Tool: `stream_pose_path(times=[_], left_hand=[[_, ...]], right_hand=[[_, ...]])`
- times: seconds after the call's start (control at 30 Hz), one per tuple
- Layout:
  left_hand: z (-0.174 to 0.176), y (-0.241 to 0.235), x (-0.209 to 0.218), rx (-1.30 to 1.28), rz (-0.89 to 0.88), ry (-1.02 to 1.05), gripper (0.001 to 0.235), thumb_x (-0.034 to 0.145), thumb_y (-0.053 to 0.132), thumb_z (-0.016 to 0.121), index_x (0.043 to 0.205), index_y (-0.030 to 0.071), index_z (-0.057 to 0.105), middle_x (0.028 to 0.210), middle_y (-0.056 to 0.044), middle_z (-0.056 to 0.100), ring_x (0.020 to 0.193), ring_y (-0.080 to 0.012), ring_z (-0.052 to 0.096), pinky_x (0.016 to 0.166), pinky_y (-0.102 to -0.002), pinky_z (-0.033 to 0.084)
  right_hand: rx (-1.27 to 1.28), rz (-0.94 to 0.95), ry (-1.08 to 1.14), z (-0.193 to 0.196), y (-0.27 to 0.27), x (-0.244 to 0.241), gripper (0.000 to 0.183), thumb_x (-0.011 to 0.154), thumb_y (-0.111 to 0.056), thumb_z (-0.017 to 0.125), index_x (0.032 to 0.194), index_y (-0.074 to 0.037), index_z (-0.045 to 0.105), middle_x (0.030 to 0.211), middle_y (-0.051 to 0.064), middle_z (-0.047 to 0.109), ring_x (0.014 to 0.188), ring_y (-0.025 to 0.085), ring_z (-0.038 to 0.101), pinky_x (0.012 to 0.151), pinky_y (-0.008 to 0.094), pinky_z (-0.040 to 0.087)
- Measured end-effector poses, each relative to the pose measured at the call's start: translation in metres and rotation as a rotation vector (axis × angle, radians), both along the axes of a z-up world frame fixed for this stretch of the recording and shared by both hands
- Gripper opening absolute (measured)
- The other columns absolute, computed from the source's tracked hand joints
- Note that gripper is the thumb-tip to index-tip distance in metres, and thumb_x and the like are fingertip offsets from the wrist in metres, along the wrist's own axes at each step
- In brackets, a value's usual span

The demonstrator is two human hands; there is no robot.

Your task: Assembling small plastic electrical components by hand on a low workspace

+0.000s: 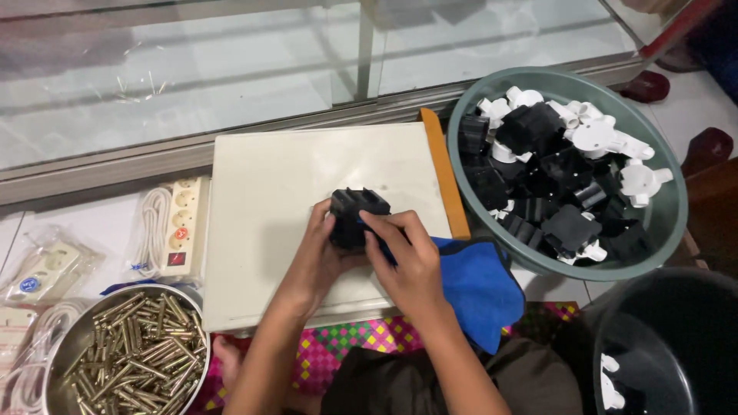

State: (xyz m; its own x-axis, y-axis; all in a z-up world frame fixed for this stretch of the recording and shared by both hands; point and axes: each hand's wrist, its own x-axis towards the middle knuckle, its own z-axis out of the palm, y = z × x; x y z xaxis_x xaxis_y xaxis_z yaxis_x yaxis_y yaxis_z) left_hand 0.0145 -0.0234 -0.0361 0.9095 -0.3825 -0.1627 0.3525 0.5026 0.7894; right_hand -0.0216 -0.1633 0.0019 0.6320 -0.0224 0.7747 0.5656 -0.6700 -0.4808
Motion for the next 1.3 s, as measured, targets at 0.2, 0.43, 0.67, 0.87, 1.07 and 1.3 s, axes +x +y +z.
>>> stream_pose_path(times=[0.2, 0.43, 0.67, 0.87, 1.07, 1.3], left_hand=[[0.005, -0.001, 0.003, 0.007, -0.002, 0.057, 0.036, 0.097, 0.027, 0.052, 0.13, 0.017, 0.045, 0.113, -0.021, 0.058, 0.094, -0.0363, 0.064, 0.082, -0.054, 0.057], [0.0, -0.003, 0.003, -0.083, 0.034, 0.047, 0.023, 0.095, 0.025, 0.054, 0.112, 0.011, 0.052, 0.099, -0.012, 0.056, 0.089, -0.022, 0.057, 0.076, -0.041, 0.059], [0.011, -0.006, -0.001, -0.039, 0.055, 0.03, 0.019, 0.092, 0.025, 0.054, 0.102, 0.01, 0.051, 0.091, -0.007, 0.049, 0.087, -0.0176, 0.051, 0.075, -0.038, 0.058], [0.028, -0.003, -0.005, 0.137, 0.009, 0.015, 0.036, 0.094, 0.032, 0.05, 0.125, 0.015, 0.043, 0.107, -0.012, 0.049, 0.105, -0.0244, 0.05, 0.091, -0.048, 0.053], [0.018, -0.004, -0.003, 0.159, -0.002, -0.013, 0.041, 0.094, 0.024, 0.05, 0.133, 0.015, 0.04, 0.117, -0.017, 0.056, 0.11, -0.0288, 0.055, 0.092, -0.048, 0.054], [0.015, -0.005, -0.003, 0.172, 0.0, -0.013, 0.038, 0.093, 0.019, 0.056, 0.128, 0.013, 0.042, 0.104, -0.014, 0.056, 0.097, -0.0255, 0.057, 0.086, -0.045, 0.057]], right_hand=[[-0.024, 0.009, 0.003, 0.004, 0.006, 0.005, 0.021, 0.082, 0.005, 0.071, 0.101, -0.004, 0.076, 0.09, 0.006, 0.063, 0.08, 0.024, 0.07, 0.073, 0.033, 0.059], [-0.192, -0.011, -0.201, -0.007, 0.005, 0.006, 0.017, 0.081, 0.002, 0.072, 0.096, -0.004, 0.078, 0.093, 0.01, 0.065, 0.076, 0.025, 0.066, 0.069, 0.035, 0.058], [-0.101, 0.022, -0.21, -0.004, 0.003, 0.007, 0.017, 0.079, 0.007, 0.072, 0.093, -0.001, 0.078, 0.086, 0.013, 0.065, 0.072, 0.029, 0.067, 0.065, 0.037, 0.058], [-0.08, 0.008, -0.194, -0.006, 0.002, 0.006, 0.018, 0.08, 0.007, 0.073, 0.095, -0.002, 0.077, 0.088, 0.012, 0.066, 0.074, 0.029, 0.066, 0.067, 0.038, 0.058], [-0.039, -0.069, -0.084, 0.001, 0.006, 0.007, 0.016, 0.084, 0.006, 0.069, 0.098, -0.001, 0.074, 0.098, 0.012, 0.061, 0.078, 0.026, 0.063, 0.07, 0.036, 0.058], [-0.038, -0.123, -0.045, 0.011, 0.004, 0.006, 0.016, 0.092, 0.005, 0.063, 0.105, 0.002, 0.071, 0.105, 0.015, 0.062, 0.079, 0.027, 0.061, 0.069, 0.036, 0.055]])
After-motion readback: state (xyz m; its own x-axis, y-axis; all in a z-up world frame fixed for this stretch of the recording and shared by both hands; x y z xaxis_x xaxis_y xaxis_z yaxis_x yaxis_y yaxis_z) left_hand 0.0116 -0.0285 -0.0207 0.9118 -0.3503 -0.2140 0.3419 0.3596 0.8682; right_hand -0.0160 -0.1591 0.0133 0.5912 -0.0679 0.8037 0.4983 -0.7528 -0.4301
